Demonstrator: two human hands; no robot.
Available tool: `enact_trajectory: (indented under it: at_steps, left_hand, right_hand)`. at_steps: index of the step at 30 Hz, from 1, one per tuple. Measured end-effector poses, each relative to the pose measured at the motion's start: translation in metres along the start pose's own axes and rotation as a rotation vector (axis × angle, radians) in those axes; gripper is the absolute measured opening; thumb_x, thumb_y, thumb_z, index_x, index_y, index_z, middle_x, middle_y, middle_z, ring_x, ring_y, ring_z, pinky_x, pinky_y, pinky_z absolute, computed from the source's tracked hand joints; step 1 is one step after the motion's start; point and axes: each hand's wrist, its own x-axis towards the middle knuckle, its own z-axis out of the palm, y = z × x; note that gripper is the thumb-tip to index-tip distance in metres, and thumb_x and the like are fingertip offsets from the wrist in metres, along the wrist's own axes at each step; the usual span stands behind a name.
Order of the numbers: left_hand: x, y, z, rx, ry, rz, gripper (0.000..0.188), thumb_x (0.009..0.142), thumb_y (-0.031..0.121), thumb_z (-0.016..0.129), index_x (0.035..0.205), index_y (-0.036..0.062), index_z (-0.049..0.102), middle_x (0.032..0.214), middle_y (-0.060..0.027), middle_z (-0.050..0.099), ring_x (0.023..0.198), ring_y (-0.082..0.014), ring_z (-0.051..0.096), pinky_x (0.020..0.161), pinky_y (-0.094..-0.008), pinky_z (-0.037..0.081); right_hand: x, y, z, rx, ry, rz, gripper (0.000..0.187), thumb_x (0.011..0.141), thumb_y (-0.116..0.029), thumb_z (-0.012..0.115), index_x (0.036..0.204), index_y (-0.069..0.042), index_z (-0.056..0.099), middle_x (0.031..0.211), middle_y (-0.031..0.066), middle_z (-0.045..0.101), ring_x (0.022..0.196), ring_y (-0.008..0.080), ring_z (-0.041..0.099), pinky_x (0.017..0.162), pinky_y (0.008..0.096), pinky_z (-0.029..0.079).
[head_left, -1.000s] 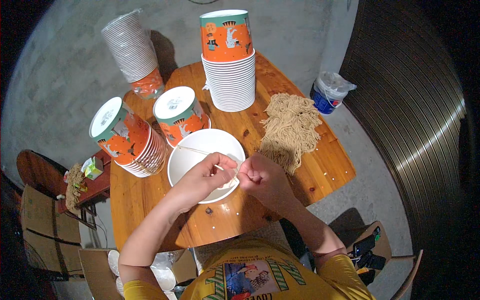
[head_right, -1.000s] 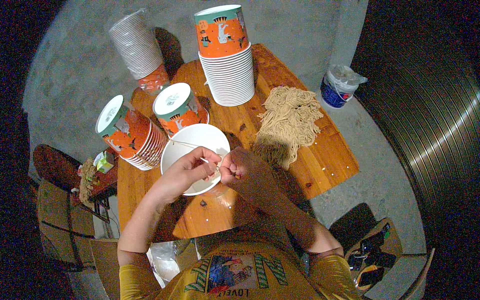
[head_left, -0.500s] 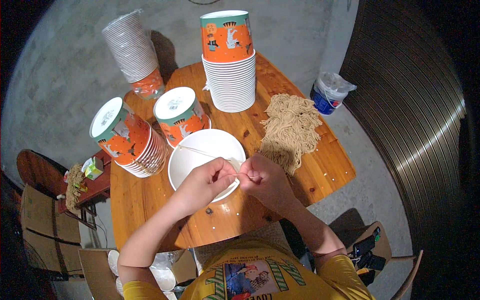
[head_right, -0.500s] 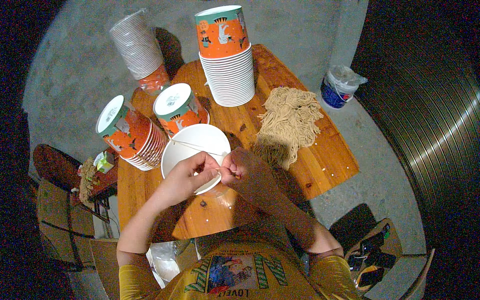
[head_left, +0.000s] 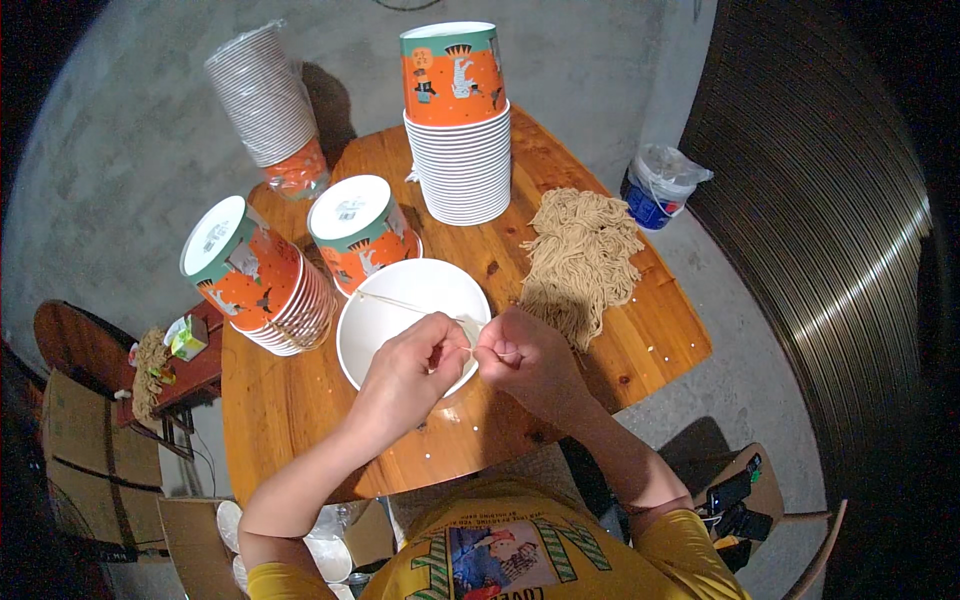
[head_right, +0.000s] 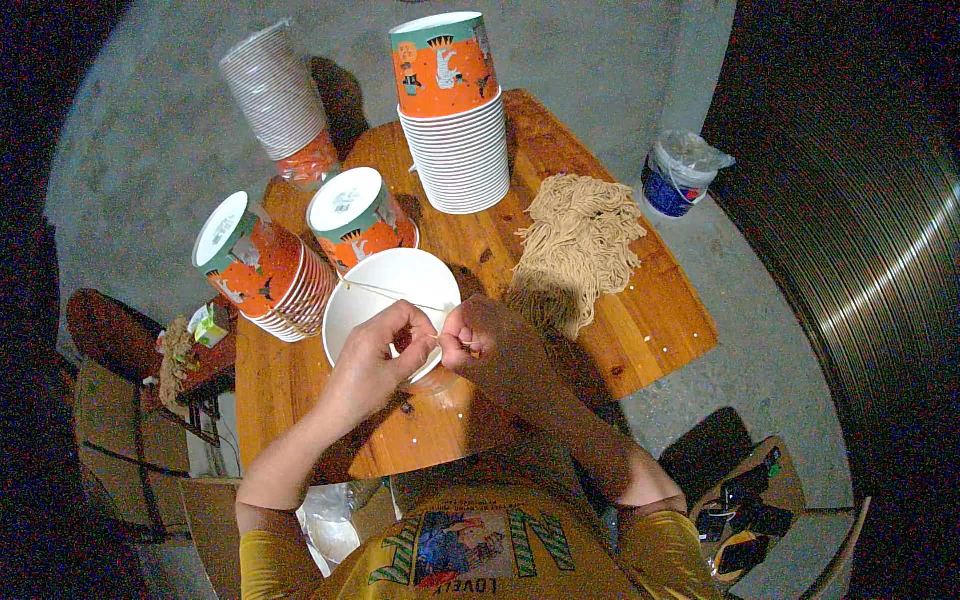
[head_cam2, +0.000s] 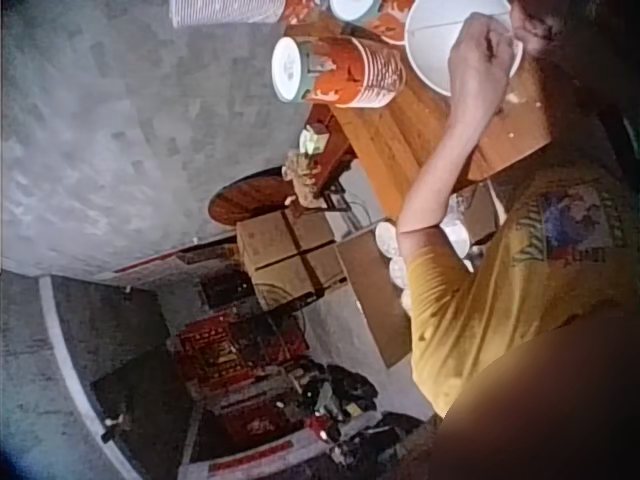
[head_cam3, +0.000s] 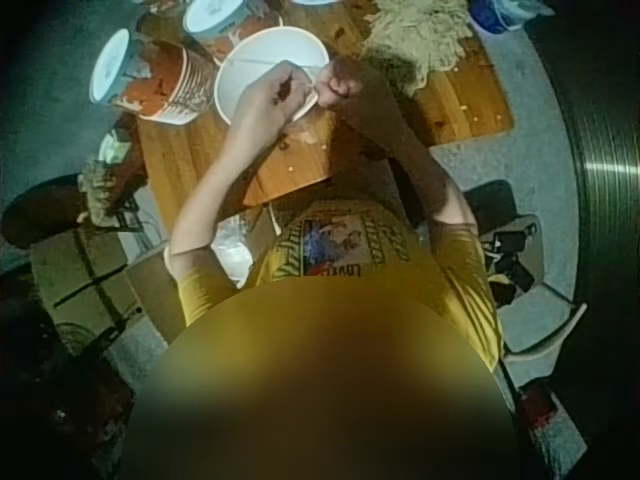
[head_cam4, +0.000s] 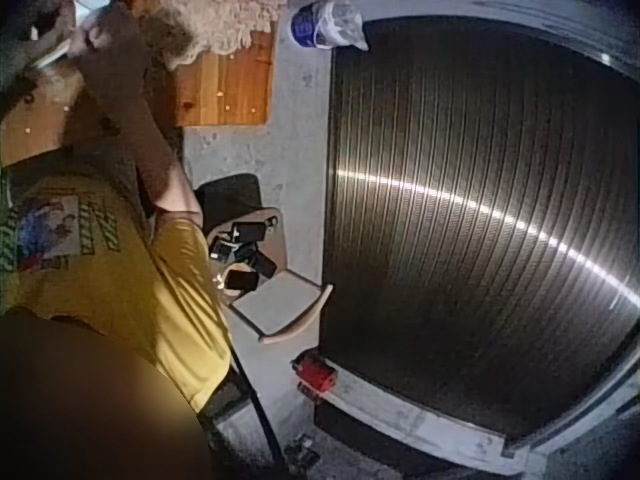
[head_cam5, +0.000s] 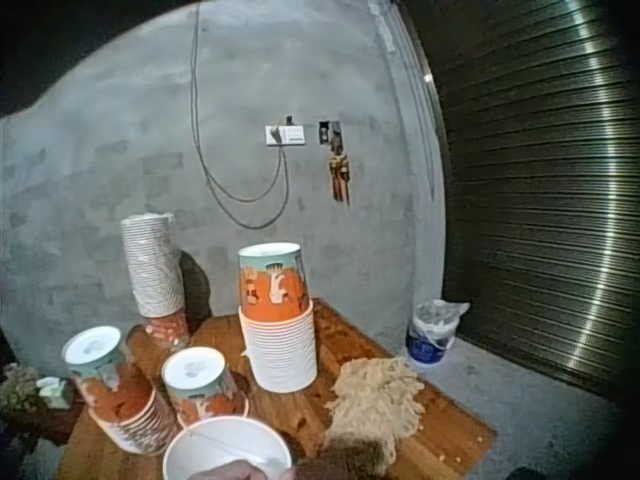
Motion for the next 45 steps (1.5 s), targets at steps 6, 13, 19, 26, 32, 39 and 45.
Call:
enact_trajectory:
  at_steps: [6, 13, 19, 26, 32, 39, 45]
  left_hand:
    - [0.002, -0.013, 0.005, -0.163, 0.031, 0.019, 0.009, 0.087, 0.007, 0.061, 0.088, 0.0013, 0.053, 0.074, -0.0020, 0.054, 0.069, -0.0098, 0.049, 0.066, -0.0254, 0.044]
    - [0.004, -0.013, 0.005, -0.289, 0.011, -0.033, 0.010, 0.086, 0.006, 0.063, 0.087, 0.0029, 0.053, 0.076, 0.0001, 0.054, 0.073, -0.0080, 0.051, 0.070, -0.0239, 0.045]
    - [0.006, -0.016, 0.007, -0.372, 0.016, -0.023, 0.017, 0.085, 0.004, 0.063, 0.096, 0.0042, 0.050, 0.079, 0.0007, 0.054, 0.076, -0.0076, 0.051, 0.072, -0.0232, 0.044]
    - [0.005, -0.007, 0.003, -0.335, -0.044, -0.058, 0.032, 0.085, 0.002, 0.062, 0.110, 0.0037, 0.044, 0.082, -0.0008, 0.055, 0.076, -0.0087, 0.052, 0.073, -0.0242, 0.044]
    - [0.005, -0.007, 0.003, -0.347, -0.030, -0.022, 0.033, 0.086, -0.001, 0.060, 0.113, 0.0038, 0.042, 0.082, -0.0014, 0.056, 0.076, -0.0092, 0.051, 0.074, -0.0246, 0.044]
    - [0.007, -0.008, 0.003, -0.421, -0.057, -0.039, 0.032, 0.087, -0.002, 0.059, 0.113, 0.0042, 0.042, 0.084, -0.0006, 0.055, 0.078, -0.0082, 0.051, 0.075, -0.0234, 0.042]
    - [0.007, -0.008, 0.003, -0.416, -0.063, -0.046, 0.031, 0.087, 0.000, 0.060, 0.112, 0.0033, 0.043, 0.084, -0.0005, 0.055, 0.079, -0.0079, 0.052, 0.076, -0.0230, 0.043]
  right_hand:
    - [0.000, 0.003, -0.001, 0.019, -0.010, -0.044, 0.011, 0.075, -0.006, 0.065, 0.078, -0.006, 0.054, 0.065, -0.0014, 0.045, 0.057, 0.0087, 0.042, 0.054, 0.0247, 0.040]
    - [0.000, 0.003, -0.002, 0.025, -0.012, -0.066, 0.011, 0.075, -0.005, 0.065, 0.075, -0.005, 0.054, 0.065, 0.0010, 0.046, 0.056, 0.0119, 0.044, 0.054, 0.0269, 0.041]
    - [0.000, 0.009, 0.001, -0.025, 0.026, -0.163, 0.011, 0.074, -0.003, 0.064, 0.073, -0.005, 0.053, 0.063, 0.0013, 0.045, 0.055, 0.0134, 0.044, 0.054, 0.0278, 0.041]
    - [-0.001, 0.005, 0.004, -0.007, 0.074, -0.070, 0.010, 0.077, -0.004, 0.063, 0.075, -0.006, 0.053, 0.063, 0.0009, 0.045, 0.054, 0.0120, 0.043, 0.053, 0.0274, 0.040]
    - [-0.002, 0.006, 0.005, 0.030, 0.081, -0.012, 0.009, 0.081, -0.006, 0.062, 0.077, -0.006, 0.053, 0.064, 0.0000, 0.045, 0.055, 0.0099, 0.042, 0.052, 0.0259, 0.038]
    - [-0.003, 0.008, 0.003, -0.036, 0.090, -0.095, 0.007, 0.082, -0.007, 0.062, 0.082, -0.006, 0.055, 0.068, 0.0002, 0.046, 0.056, 0.0095, 0.041, 0.052, 0.0260, 0.037]
    - [-0.004, 0.012, 0.002, -0.052, 0.118, -0.119, 0.007, 0.081, -0.008, 0.064, 0.084, -0.005, 0.058, 0.071, 0.0034, 0.049, 0.059, 0.0144, 0.049, 0.057, 0.0282, 0.043]
